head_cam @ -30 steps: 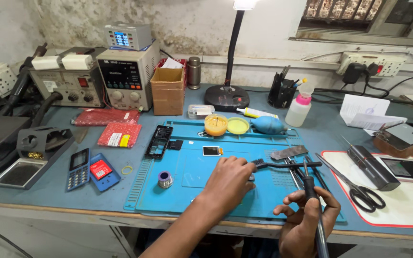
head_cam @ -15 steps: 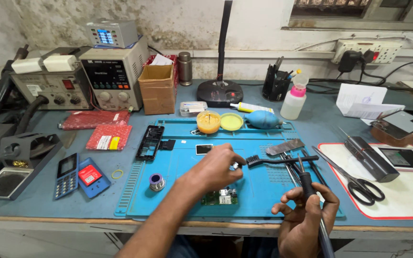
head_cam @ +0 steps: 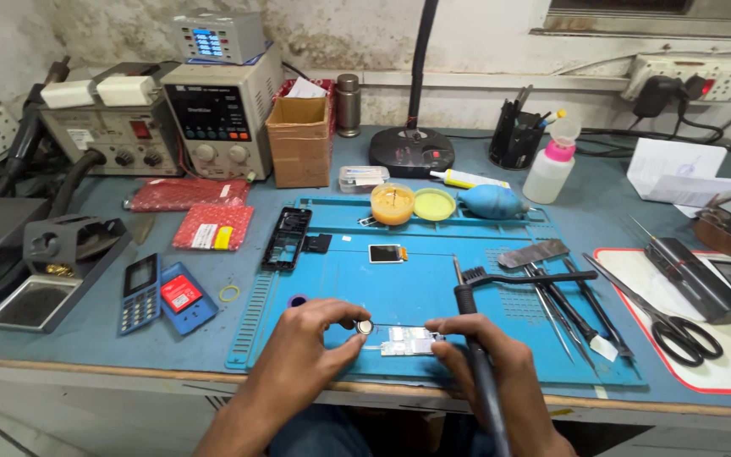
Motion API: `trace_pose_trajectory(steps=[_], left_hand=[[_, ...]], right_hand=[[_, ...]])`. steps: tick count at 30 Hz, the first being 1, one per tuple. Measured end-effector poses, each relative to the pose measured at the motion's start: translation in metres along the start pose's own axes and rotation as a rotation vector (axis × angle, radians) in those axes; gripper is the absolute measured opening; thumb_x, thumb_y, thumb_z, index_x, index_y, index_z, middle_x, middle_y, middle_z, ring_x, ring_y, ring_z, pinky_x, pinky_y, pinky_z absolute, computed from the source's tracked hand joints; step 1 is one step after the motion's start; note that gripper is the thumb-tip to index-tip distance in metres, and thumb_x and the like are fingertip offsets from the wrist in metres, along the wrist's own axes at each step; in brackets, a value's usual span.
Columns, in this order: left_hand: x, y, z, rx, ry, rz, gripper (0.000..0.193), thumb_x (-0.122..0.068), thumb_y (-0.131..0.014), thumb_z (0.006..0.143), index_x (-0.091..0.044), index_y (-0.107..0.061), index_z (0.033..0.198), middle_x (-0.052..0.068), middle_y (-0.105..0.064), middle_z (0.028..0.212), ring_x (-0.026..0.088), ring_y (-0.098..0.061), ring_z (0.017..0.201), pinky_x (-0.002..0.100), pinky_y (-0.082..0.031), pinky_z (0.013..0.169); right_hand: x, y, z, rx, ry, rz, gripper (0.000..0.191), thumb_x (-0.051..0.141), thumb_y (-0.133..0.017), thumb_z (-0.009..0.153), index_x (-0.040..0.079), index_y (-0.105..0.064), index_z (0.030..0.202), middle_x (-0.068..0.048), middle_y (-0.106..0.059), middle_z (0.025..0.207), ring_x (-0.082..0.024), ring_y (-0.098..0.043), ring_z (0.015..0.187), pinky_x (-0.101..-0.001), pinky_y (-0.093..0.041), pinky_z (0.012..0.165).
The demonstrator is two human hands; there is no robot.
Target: The person solders components onto a small green circuit board on a blue silicone mat, applying solder wire with one hand and a soldering iron with the other. They reposition and flip the board repeatedly while soldering different edges, then lift the board and fit it into a black phone frame at the end.
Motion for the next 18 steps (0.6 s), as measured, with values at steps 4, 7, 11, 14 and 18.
trace_pose_trajectory(steps=[4, 7, 11, 14, 18], left_hand=[[0.008, -0.006, -0.007, -0.036, 0.002, -0.013, 0.026, -0.015, -0.074, 0.081, -0.003, -0.077, 0.104, 0.013, -0.079, 0.097, 0.026, -0.076, 0.093, 0.037, -0.057, 0.084], [0.013, -0.009, -0.012, -0.023, 0.065, -0.053, 0.026, -0.014, -0.073, 0.081, -0.003, -0.076, 0.104, 0.012, -0.079, 0.098, 0.025, -0.077, 0.093, 0.036, -0.059, 0.083], [0.014, -0.01, -0.015, -0.053, 0.064, -0.077, 0.024, -0.012, -0.074, 0.08, -0.004, -0.077, 0.102, 0.01, -0.08, 0.096, 0.023, -0.076, 0.087, 0.035, -0.059, 0.077], [0.016, -0.011, -0.016, -0.028, 0.127, -0.104, 0.024, -0.011, -0.074, 0.079, -0.006, -0.078, 0.102, 0.006, -0.08, 0.095, 0.019, -0.075, 0.08, 0.033, -0.059, 0.069], [0.014, -0.008, -0.016, -0.044, 0.095, -0.144, 0.023, -0.011, -0.075, 0.079, -0.006, -0.077, 0.102, 0.006, -0.08, 0.093, 0.015, -0.076, 0.079, 0.031, -0.058, 0.065]], right_hand=[[0.032, -0.009, 0.012, 0.103, 0.161, -0.022, 0.025, 0.014, -0.082, 0.08, 0.004, -0.066, 0.096, -0.011, -0.08, 0.11, -0.018, -0.077, 0.084, -0.0335, -0.061, 0.066], [0.037, -0.011, 0.02, 0.222, 0.046, -0.118, 0.028, 0.016, -0.083, 0.078, 0.006, -0.065, 0.098, -0.009, -0.078, 0.115, -0.023, -0.074, 0.077, -0.0364, -0.059, 0.065], [0.046, -0.011, 0.026, 0.256, 0.193, -0.121, 0.025, 0.014, -0.083, 0.079, 0.005, -0.065, 0.095, -0.011, -0.079, 0.108, -0.026, -0.071, 0.095, -0.0374, -0.058, 0.078], [0.041, -0.012, 0.03, 0.3, 0.087, -0.174, 0.031, 0.017, -0.085, 0.077, 0.009, -0.068, 0.103, -0.009, -0.077, 0.097, -0.024, -0.07, 0.093, -0.0368, -0.057, 0.078], [0.043, -0.012, 0.035, 0.354, 0.111, -0.14, 0.03, 0.015, -0.084, 0.076, 0.007, -0.064, 0.095, -0.007, -0.077, 0.095, -0.023, -0.07, 0.085, -0.0368, -0.057, 0.076]])
Point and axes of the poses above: each hand's wrist, its own z-axis towards the middle knuckle, its own y-axis out of the back of the hand, x = y × z, the point moved 4 cm from there along z, towards the middle knuckle
